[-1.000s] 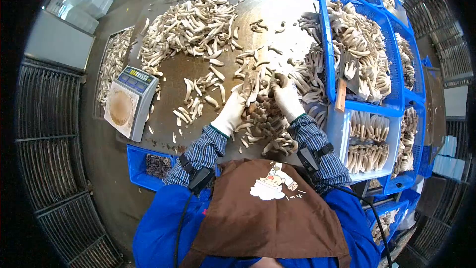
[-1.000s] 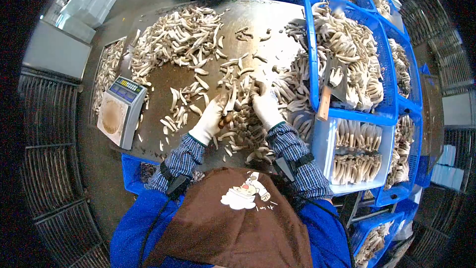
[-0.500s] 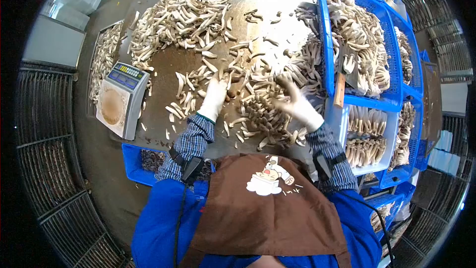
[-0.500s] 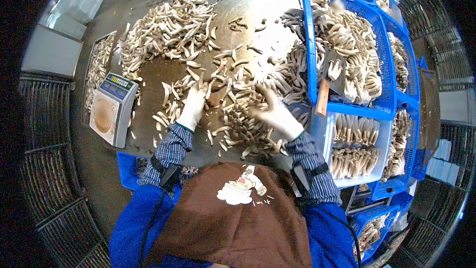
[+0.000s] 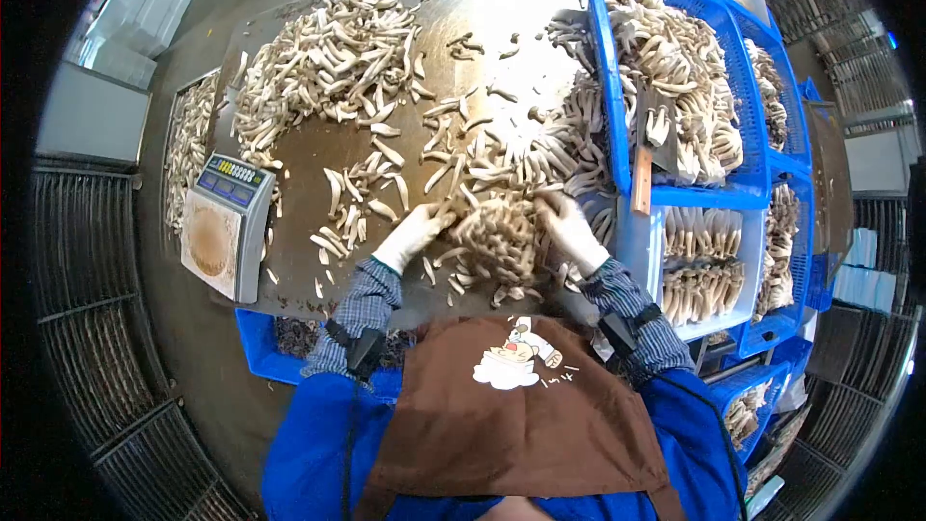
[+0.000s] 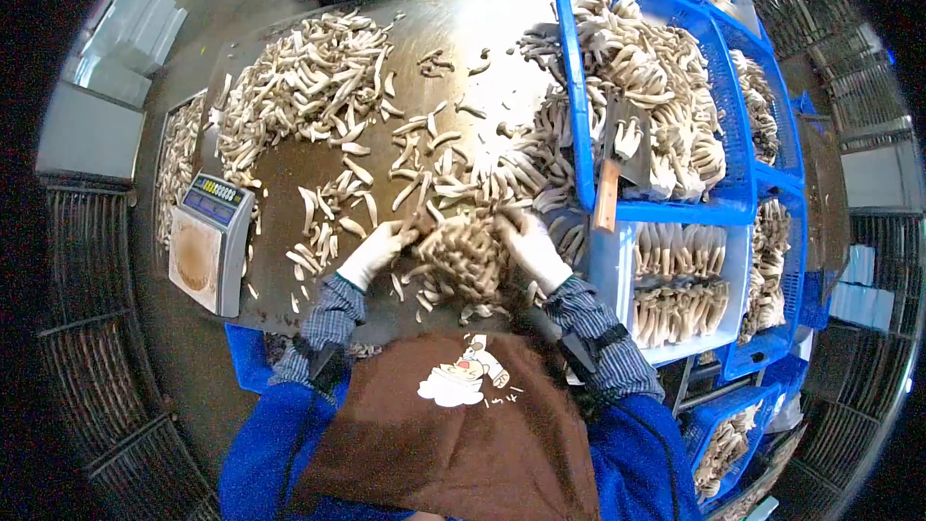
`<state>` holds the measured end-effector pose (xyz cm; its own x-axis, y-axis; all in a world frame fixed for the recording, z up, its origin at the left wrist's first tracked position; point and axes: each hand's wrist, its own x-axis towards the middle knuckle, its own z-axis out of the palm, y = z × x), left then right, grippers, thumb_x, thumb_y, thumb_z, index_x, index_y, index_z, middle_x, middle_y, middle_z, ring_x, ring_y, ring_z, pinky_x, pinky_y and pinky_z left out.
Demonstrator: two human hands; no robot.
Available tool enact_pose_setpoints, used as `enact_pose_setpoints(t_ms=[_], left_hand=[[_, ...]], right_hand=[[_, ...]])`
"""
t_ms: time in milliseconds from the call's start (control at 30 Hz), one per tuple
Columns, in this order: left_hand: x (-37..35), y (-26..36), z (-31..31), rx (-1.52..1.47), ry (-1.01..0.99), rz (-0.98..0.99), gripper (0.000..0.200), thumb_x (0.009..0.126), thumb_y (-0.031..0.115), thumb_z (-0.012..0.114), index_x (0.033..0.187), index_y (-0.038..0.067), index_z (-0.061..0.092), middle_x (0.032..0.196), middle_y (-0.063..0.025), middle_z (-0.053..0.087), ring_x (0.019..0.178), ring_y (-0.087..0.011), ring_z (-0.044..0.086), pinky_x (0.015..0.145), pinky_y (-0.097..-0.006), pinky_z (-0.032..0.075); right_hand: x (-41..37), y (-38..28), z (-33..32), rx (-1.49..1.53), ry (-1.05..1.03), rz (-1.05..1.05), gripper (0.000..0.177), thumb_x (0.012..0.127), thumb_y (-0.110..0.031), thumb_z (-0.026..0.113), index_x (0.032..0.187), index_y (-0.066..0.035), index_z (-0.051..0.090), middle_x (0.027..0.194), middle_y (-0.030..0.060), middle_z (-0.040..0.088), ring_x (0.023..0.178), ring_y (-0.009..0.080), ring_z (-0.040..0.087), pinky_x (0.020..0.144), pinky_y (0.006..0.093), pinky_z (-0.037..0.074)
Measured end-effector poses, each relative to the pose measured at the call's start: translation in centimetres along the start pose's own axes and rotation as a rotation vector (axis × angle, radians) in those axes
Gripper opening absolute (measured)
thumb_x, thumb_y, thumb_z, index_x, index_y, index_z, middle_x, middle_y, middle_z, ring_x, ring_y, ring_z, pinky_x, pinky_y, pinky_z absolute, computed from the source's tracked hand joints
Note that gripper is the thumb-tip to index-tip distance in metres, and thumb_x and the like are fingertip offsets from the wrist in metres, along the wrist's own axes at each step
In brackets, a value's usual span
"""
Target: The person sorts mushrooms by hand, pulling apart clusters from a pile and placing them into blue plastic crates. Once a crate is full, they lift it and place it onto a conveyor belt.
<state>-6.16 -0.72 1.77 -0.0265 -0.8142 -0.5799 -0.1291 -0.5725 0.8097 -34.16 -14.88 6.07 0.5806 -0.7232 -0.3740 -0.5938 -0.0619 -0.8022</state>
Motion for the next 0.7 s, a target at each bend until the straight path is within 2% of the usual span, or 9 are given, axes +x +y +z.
enact_pose_setpoints(t_ms=[67,133,200,267,367,467,533,633,700], left_hand=[[0.4,0.2,-1.6,0.133,-0.089,0.004,0.042,0.097,0.029,0.060,0.123,-0.004,0.064,0.101,-0.0077,0.071,0.091,-0.0125,0.060,0.082,-0.0289,0.047],[1.4,2.2,-2.0,0.202,0.061,0.105,0.044,0.095,0.029,0.061,0.123,-0.006,0.063,0.103,-0.0104,0.072,0.092,-0.0144,0.062,0.083,-0.0283,0.048],[2.5,6.1,-2.0,0.110,0.133,0.194,0.061,0.088,0.021,0.065,0.144,0.004,0.046,0.140,-0.0199,0.056,0.127,-0.0257,0.055,0.107,-0.0335,0.041],[5.3,7.7,-1.2,0.746,0.379,0.378,0.079,0.083,0.019,0.069,0.152,0.012,0.034,0.157,-0.0222,0.031,0.146,-0.0352,0.029,0.119,-0.0481,0.025],[8.4,12.0,0.7,1.139,0.351,0.417,0.094,0.078,0.024,0.075,0.156,0.018,0.024,0.163,-0.0192,0.012,0.150,-0.0410,0.013,0.121,-0.0583,0.013],[11.7,13.5,2.2,1.163,0.104,0.724,0.089,0.077,0.028,0.077,0.153,0.016,0.031,0.159,-0.0179,0.028,0.147,-0.0391,0.025,0.120,-0.0522,0.022],[14.0,11.8,3.1,1.002,0.091,0.887,0.085,0.071,0.012,0.074,0.149,0.015,0.039,0.151,-0.0179,0.040,0.138,-0.0392,0.039,0.112,-0.0494,0.036],[16.1,10.9,3.4,0.843,-0.005,0.730,0.075,0.072,0.011,0.074,0.142,0.013,0.048,0.145,-0.0171,0.047,0.131,-0.0351,0.048,0.110,-0.0449,0.040],[16.4,10.2,3.1,0.365,-0.063,0.482,0.064,0.076,0.009,0.076,0.136,0.007,0.052,0.135,-0.0159,0.056,0.122,-0.0298,0.056,0.106,-0.0395,0.044]], right_hand=[[2.9,2.3,-0.2,-0.218,0.434,-0.104,0.045,0.094,-0.020,0.060,0.133,0.001,0.053,0.126,0.0236,0.059,0.112,0.0341,0.060,0.096,0.0395,0.048],[6.3,3.7,-0.4,-0.501,0.582,-0.185,0.053,0.089,-0.024,0.065,0.135,-0.001,0.050,0.122,0.0234,0.058,0.113,0.0377,0.057,0.097,0.0444,0.046],[7.8,3.5,-0.6,-0.828,0.414,0.025,0.065,0.082,-0.030,0.070,0.136,-0.001,0.048,0.124,0.0237,0.057,0.123,0.0377,0.050,0.105,0.0501,0.036],[9.1,2.6,-1.2,-0.863,0.272,0.164,0.062,0.083,-0.026,0.069,0.136,0.000,0.047,0.124,0.0256,0.058,0.122,0.0401,0.051,0.104,0.0492,0.039],[8.8,3.7,-1.1,-0.503,0.382,-0.097,0.059,0.084,-0.019,0.066,0.136,0.000,0.046,0.121,0.0259,0.061,0.113,0.0416,0.058,0.098,0.0451,0.047],[7.1,-0.2,-2.0,-0.127,0.298,-0.074,0.061,0.085,-0.017,0.069,0.138,0.002,0.045,0.122,0.0237,0.063,0.111,0.0321,0.065,0.090,0.0371,0.052],[6.9,-1.3,-1.7,0.361,0.244,-0.006,0.047,0.093,-0.012,0.062,0.132,0.009,0.048,0.118,0.0186,0.067,0.105,0.0171,0.066,0.081,0.0259,0.054],[6.7,-3.4,-2.4,0.257,0.235,0.143,0.046,0.090,-0.017,0.065,0.127,0.007,0.055,0.106,0.0170,0.068,0.092,0.0167,0.064,0.082,0.0292,0.052],[6.4,-3.6,-1.4,0.393,0.477,-0.094,0.044,0.093,-0.016,0.064,0.128,0.009,0.055,0.104,0.0163,0.067,0.087,0.0172,0.061,0.081,0.0289,0.050]])
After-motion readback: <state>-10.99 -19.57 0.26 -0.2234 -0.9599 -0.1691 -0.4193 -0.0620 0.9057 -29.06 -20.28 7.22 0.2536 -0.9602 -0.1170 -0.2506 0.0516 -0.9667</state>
